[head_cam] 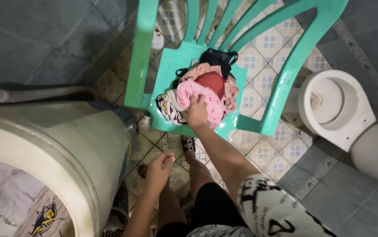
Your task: Transfer clothes from a chair to a small top-loading washing machine, start the cycle, and then sort more clothes from a basket into the machine.
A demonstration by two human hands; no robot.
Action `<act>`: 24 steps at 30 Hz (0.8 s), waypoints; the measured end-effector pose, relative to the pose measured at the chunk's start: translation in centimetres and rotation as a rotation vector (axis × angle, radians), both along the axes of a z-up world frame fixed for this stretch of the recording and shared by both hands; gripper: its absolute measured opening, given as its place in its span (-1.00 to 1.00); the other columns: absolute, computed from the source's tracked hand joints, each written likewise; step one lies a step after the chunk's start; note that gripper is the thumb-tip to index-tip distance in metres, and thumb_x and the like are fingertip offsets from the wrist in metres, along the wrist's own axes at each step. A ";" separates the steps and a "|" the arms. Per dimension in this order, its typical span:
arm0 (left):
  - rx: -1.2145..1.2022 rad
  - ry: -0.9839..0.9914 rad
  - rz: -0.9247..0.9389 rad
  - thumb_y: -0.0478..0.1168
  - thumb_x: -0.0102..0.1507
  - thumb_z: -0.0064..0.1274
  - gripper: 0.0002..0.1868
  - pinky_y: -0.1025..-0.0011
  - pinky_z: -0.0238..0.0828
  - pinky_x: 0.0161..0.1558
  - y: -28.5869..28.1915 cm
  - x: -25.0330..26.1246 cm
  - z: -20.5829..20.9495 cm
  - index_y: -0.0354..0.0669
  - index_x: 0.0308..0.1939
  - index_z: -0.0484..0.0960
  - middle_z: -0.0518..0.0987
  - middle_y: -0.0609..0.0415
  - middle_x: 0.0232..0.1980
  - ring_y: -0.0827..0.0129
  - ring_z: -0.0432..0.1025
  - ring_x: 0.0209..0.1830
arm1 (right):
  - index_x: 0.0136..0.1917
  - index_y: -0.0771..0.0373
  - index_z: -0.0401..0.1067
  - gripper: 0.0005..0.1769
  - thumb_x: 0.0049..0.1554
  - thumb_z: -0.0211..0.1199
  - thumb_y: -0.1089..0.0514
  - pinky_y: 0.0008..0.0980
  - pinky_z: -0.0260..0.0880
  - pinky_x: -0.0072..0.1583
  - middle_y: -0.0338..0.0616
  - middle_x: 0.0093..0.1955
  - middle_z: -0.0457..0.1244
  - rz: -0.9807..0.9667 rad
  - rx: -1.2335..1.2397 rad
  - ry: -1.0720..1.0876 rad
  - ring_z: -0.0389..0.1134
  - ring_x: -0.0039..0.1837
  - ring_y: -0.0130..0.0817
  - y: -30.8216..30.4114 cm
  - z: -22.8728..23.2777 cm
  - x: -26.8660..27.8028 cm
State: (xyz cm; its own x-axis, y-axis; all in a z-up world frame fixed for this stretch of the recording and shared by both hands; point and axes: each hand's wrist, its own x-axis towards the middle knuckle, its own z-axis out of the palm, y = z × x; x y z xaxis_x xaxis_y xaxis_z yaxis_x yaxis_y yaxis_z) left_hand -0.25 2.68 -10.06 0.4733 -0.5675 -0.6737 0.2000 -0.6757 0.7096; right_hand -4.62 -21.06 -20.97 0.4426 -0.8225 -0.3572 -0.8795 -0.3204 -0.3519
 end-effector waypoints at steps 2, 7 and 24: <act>-0.002 -0.035 -0.014 -0.13 0.28 0.14 -0.70 0.44 0.50 -0.14 -1.1 -0.5 -0.1 -0.19 0.02 0.68 0.74 0.03 -0.18 0.37 0.59 -0.21 | 0.37 0.18 0.26 -0.14 -0.17 0.52 0.11 0.02 0.40 0.17 0.20 0.41 0.03 -0.006 0.045 -0.085 0.22 0.29 0.25 -0.6 2.0 -0.8; -0.043 -0.128 -0.056 -0.07 0.25 0.20 -0.53 0.44 0.49 -0.16 -4.1 -1.5 -0.4 -0.18 0.18 0.58 0.70 0.06 0.04 0.30 0.54 -0.26 | 0.22 0.23 0.40 -0.24 -0.25 0.60 0.17 -0.12 0.36 0.24 0.06 0.25 0.15 -0.010 0.081 -0.385 0.27 0.27 0.06 0.3 6.1 -5.4; -0.699 0.283 0.771 -0.40 0.13 0.18 -0.36 0.25 0.48 0.13 -1.4 1.9 20.1 -0.32 0.32 0.45 0.58 0.01 0.20 0.23 0.52 0.13 | 0.44 0.29 0.25 -0.32 0.11 0.40 0.12 -0.33 0.14 0.49 -0.12 0.43 0.15 0.460 0.708 -1.153 0.16 0.47 -0.28 7.2 34.9 -3.5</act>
State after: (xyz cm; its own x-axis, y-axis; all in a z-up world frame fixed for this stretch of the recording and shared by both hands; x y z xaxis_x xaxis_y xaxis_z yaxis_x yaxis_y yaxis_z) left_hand 1.64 1.26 10.03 0.7457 -0.4846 -0.4572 0.6160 0.2400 0.7503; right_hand -8.15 -13.87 13.90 0.9367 -0.3316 0.1122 0.1357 0.0485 -0.9896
